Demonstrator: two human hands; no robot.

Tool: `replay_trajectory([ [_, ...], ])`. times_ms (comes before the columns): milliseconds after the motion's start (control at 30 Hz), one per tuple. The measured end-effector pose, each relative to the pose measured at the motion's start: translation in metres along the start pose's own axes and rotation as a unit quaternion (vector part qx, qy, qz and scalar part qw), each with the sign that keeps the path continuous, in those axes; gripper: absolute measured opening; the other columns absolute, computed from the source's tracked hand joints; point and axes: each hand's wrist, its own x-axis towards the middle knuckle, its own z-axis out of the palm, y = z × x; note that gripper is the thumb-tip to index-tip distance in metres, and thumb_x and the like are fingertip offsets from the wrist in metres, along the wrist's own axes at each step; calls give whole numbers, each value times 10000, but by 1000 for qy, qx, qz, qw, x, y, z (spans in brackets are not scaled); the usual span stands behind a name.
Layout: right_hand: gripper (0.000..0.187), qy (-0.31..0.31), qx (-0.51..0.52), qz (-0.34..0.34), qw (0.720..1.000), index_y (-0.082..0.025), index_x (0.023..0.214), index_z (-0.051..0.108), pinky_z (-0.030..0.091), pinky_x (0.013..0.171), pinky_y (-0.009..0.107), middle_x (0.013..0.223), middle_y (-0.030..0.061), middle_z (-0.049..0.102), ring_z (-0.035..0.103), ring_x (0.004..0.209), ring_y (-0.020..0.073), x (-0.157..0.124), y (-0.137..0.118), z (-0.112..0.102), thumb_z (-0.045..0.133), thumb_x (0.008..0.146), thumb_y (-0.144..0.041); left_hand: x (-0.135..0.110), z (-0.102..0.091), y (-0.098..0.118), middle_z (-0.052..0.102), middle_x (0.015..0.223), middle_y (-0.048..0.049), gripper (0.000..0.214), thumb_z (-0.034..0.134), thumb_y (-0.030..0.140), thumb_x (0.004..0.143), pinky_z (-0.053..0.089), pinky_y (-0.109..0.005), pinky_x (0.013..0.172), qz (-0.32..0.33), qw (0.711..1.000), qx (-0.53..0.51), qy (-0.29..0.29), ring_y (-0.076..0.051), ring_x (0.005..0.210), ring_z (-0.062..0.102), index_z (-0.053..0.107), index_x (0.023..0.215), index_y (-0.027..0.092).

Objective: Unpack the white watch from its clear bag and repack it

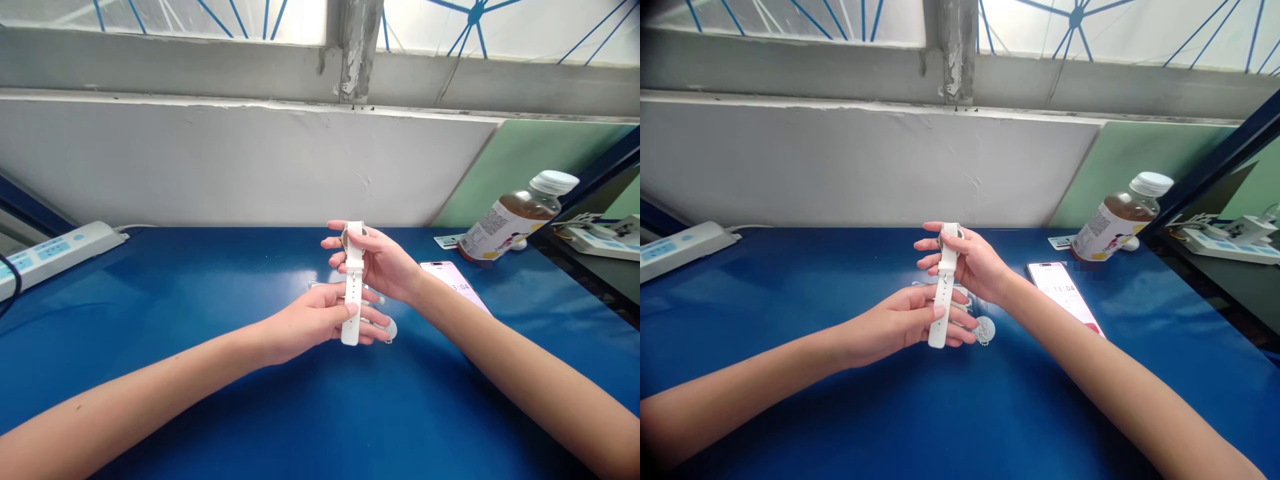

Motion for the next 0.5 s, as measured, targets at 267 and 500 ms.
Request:
replay_trajectory([
  [267,339,-1,27,27,999,-158,1097,651,583,654,244,948,74,735,691,713,142,0,-6,-4,352,1032,-303,1,1,3,737,1111,-165,370,760,291,859,518,-414,949,-10,999,-25,21,-278,1004,730,646,1173,130],
  [500,466,-37,37,29,998,-160,1113,655,569,754,322,978,98,744,701,805,198,-2,-7,-3,358,1004,-502,-1,-5,3,721,1154,-171,303,715,221,893,536,-383,918,0,999,-41,-14,-275,1020,727,650,1175,134],
])
